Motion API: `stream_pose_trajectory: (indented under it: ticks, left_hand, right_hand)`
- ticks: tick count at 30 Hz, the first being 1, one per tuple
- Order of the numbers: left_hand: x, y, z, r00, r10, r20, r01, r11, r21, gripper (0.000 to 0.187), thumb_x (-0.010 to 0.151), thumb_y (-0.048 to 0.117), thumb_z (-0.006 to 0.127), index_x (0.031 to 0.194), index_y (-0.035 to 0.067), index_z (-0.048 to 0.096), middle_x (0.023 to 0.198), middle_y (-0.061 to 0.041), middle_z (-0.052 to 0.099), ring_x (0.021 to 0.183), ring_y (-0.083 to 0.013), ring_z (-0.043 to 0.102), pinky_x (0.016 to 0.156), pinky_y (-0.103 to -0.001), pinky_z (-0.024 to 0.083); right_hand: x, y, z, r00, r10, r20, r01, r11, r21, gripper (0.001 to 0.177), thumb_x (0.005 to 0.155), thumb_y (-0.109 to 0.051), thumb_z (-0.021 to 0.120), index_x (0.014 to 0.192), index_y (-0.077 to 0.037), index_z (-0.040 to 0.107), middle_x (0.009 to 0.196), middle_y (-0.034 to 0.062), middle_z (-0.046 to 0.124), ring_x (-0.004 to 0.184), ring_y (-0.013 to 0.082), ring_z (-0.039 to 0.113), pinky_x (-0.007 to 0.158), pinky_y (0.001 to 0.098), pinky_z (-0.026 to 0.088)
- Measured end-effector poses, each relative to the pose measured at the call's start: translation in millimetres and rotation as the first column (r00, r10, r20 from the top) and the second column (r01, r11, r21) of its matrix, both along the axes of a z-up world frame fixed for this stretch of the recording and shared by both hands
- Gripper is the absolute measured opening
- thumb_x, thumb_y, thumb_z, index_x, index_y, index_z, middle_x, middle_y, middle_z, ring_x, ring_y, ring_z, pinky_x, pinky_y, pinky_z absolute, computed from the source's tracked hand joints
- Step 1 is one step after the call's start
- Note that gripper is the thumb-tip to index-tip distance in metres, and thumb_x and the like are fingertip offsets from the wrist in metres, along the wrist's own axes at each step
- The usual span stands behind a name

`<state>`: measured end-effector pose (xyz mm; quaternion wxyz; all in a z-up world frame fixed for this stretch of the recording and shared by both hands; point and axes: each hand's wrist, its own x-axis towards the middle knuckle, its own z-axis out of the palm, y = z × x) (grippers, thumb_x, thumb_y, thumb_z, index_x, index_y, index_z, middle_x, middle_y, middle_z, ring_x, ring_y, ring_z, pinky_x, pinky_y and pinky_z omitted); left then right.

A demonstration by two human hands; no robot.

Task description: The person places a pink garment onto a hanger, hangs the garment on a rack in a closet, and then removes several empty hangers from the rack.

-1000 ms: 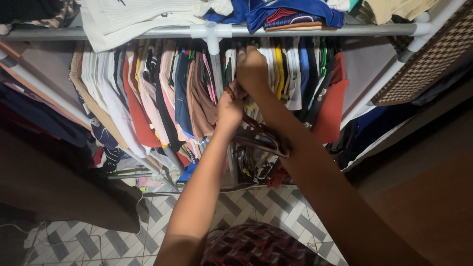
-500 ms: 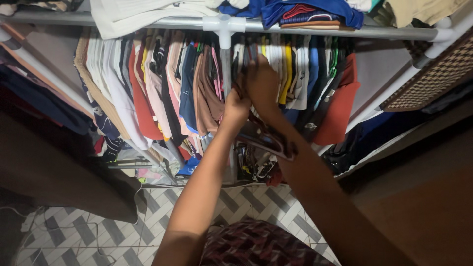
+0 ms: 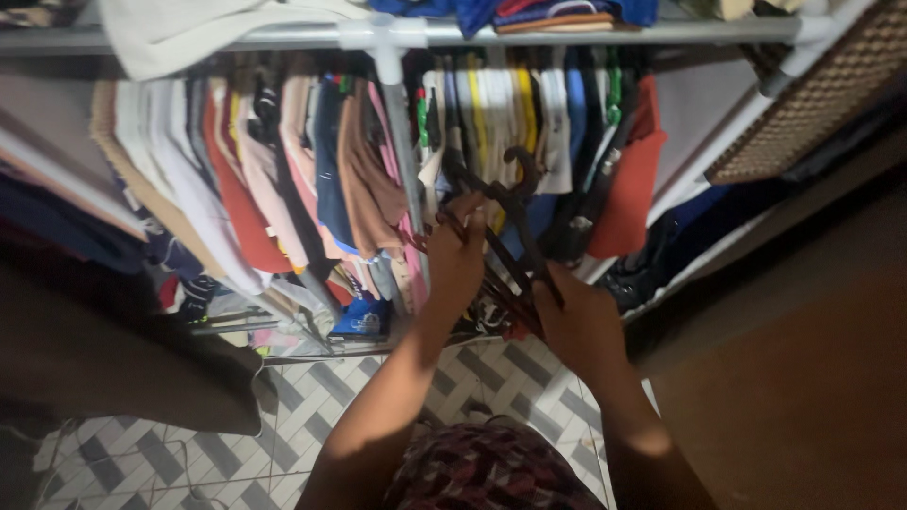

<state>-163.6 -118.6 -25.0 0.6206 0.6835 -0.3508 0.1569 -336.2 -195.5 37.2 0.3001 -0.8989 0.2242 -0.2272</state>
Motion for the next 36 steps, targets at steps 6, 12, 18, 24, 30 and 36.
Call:
stream_pose_trajectory:
  ticks: [6,12,18,24,30,36]
  left_hand:
    - [-19.1,-7.4,4.8,0.980,-0.094,-0.176,0.144,0.944,0.296,0.030,0.105,0.027,0.064,0.113,-0.001,0.069,0.089,-0.023,0.067,0.085,-0.0384,0.070,0.077,-0.042,0.051]
    - [-42.4,-33.9,0.5,0.994,0.037,-0.103,-0.007,0.961,0.278,0.037,0.087,0.029,0.088,0.094,-0.003,0.071,0.081,-0.018,0.072,0.072,-0.0268,0.071,0.068,-0.035,0.055]
    - [-69.0,-90.9,-14.4,0.824,-0.244,-0.511,0.253,0.966,-0.053,0.025,0.093,0.005,0.067,0.116,-0.004,0.074,0.108,-0.009,0.080,0.061,-0.0169,0.063,0.057,-0.034,0.053]
    - [-41.6,-154.1,-9.6,0.591,-0.571,-0.570,0.543,0.804,-0.243,0.031,0.091,-0.005,0.062,0.121,-0.010,0.070,0.102,-0.018,0.080,0.085,-0.0135,0.080,0.083,-0.026,0.064]
    - [6.1,-211.7,-2.8,0.620,-0.601,-0.504,0.482,0.799,-0.361,0.060,0.079,-0.011,0.053,0.139,-0.013,0.051,0.141,-0.018,0.061,0.104,-0.0220,0.072,0.076,-0.033,0.058]
    - [33.8,-217.3,-31.7,0.950,-0.299,-0.095,0.304,0.951,0.048,0.072,0.086,-0.011,0.068,0.152,-0.013,0.040,0.154,-0.026,0.052,0.135,-0.0302,0.056,0.110,-0.040,0.042]
  right_hand:
    - [-25.8,-2.4,-10.5,0.991,-0.012,-0.131,-0.010,0.987,-0.161,0.037,0.092,-0.024,0.062,0.126,-0.009,0.065,0.072,0.0224,0.068,0.068,0.0409,0.068,0.061,0.0506,0.050]
    - [-47.9,-25.8,-10.6,0.963,0.162,-0.216,-0.125,0.977,0.173,0.028,0.094,-0.022,0.060,0.118,-0.011,0.069,0.070,0.0152,0.071,0.057,0.0262,0.071,0.059,0.0405,0.054]
    - [-75.5,-124.9,-29.9,0.913,0.398,-0.087,-0.347,0.871,0.347,0.035,0.094,-0.025,0.071,0.121,-0.003,0.073,0.078,0.0097,0.076,0.070,0.0174,0.069,0.064,0.0340,0.056]
    - [5.4,-232.9,-26.6,0.659,0.444,0.607,-0.703,0.651,0.287,0.028,0.110,-0.016,0.060,0.128,0.005,0.065,0.106,0.0089,0.068,0.095,0.0140,0.067,0.085,0.0311,0.060]
    - [115.8,-267.7,-34.6,0.717,0.337,0.610,-0.600,0.744,0.295,0.033,0.104,-0.005,0.049,0.132,0.007,0.061,0.115,0.0158,0.073,0.102,0.0167,0.073,0.089,0.0278,0.062]
    - [117.3,-311.6,-60.4,0.831,0.242,0.501,-0.279,0.960,-0.001,0.040,0.103,-0.005,0.049,0.141,0.005,0.058,0.126,0.0235,0.071,0.106,0.0261,0.070,0.087,0.0318,0.054]
